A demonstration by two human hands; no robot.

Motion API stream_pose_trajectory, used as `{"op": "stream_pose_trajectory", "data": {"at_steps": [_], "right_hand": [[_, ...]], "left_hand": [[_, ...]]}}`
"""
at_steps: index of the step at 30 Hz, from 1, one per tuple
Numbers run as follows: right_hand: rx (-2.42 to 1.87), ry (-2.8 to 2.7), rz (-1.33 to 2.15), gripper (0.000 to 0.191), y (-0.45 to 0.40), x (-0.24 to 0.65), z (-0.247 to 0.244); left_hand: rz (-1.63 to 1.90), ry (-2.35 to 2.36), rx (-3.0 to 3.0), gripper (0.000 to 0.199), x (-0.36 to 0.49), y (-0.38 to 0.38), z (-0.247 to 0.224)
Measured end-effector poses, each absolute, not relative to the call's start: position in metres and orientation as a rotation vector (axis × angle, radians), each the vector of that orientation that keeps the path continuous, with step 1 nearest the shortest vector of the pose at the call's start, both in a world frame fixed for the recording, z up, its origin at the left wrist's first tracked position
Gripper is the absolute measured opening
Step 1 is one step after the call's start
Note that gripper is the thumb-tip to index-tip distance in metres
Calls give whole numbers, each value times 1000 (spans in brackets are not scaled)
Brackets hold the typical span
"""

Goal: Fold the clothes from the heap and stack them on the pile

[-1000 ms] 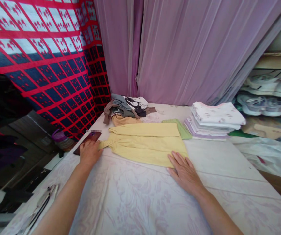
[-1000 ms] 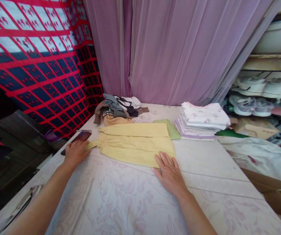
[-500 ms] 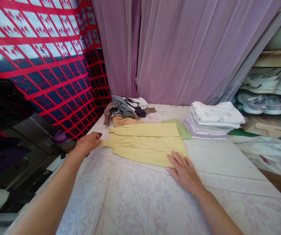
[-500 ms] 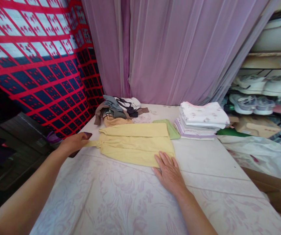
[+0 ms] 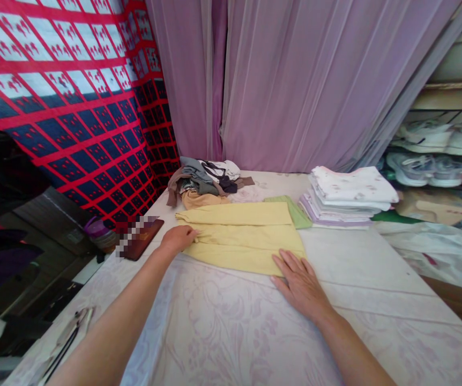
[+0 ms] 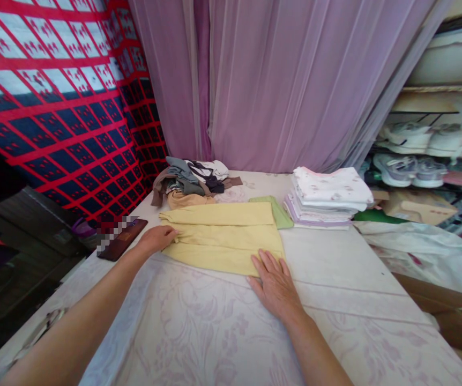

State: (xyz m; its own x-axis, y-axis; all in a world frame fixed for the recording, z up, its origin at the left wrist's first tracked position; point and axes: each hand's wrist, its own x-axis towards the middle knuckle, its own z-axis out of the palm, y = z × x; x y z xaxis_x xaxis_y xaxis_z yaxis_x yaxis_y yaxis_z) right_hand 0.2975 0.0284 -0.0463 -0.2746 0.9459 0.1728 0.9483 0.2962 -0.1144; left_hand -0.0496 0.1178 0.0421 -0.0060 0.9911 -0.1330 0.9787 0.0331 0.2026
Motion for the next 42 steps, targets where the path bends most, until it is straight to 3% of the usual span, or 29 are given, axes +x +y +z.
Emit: {"op": "stream_pose_trajectory", "data": {"at_steps": [10,16,20,27,33,42], "right_hand": [[-1552,-2363,80,48,32,328,-44],[-1531,-2364,-25,48,36,352,-50],[-1462,-2341,-127,38,41,353,-51],[-1621,-2231,118,33,51,356,-26],[-1689,-2020,391,34,91,359,-8],[-2140,-1618,168,31,150,321,-15]], "left_hand": [[217,1606,2356,50,-99,91,19],[34,1486,2501,68,-108,83,12],[-16,1475,2628,73,-105,87,10],[34,1500,2721,48,-96,88,8],[149,1445,2548,39,-95,112,20],[37,1583,2352,40,-88,177,32]]}}
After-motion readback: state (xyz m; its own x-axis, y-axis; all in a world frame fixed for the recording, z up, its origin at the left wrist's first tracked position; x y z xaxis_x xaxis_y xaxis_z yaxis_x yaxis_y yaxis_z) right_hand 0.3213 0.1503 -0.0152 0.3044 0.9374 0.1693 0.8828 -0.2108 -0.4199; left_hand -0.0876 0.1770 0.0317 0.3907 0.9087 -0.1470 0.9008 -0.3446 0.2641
